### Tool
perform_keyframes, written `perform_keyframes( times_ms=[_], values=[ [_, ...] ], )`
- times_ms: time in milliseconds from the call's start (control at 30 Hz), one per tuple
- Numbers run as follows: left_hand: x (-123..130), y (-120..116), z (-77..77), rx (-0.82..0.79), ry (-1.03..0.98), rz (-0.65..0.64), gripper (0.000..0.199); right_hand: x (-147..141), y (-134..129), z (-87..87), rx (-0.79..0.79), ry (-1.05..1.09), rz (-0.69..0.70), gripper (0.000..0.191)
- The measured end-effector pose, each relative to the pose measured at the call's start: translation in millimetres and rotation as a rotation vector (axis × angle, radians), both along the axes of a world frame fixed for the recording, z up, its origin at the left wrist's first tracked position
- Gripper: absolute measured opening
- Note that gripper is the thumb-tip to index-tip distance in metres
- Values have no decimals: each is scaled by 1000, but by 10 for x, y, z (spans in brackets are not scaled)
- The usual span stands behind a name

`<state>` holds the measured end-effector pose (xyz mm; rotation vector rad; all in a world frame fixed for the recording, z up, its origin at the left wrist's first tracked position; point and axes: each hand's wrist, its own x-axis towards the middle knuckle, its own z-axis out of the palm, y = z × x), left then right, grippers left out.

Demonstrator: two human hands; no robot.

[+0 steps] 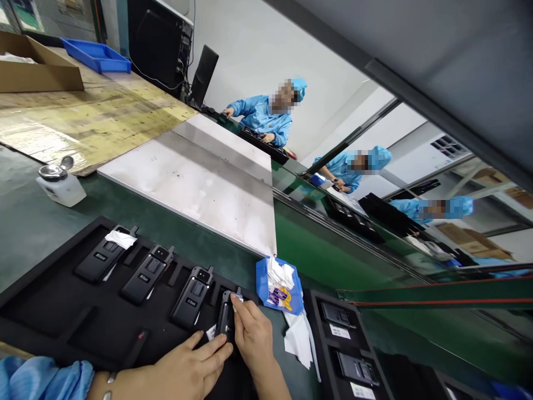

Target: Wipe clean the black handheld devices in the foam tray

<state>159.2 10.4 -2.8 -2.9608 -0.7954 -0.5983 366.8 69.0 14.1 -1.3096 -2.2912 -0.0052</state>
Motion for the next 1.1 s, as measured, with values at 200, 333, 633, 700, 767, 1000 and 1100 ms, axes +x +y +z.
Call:
perform_keyframes(
  times_ms=[200,333,633,700,767,1000,1100],
  values=[
    [-1,-12,-33,-6,-7,7,36,-1,11,16,5,-6,5,34],
    [0,-7,-51,21,-14,9,35,3,1,-31,9,23,3,33],
    [13,-15,-97,16,-9,8,35,-63,56,112,-69,189,-58,23],
    [14,-9,-88,9,-11,4,34,-81,97,169,-90,173,-65,21],
    [14,-4,-75,5,-16,-2,33,-95,146,218,-117,127,-59,21],
    [19,-9,-68,50,-54,28,33,-136,310,386,-187,-155,8,20],
    [16,-11,-65,47,-56,29,32,-162,353,418,-170,-333,44,22]
  ],
)
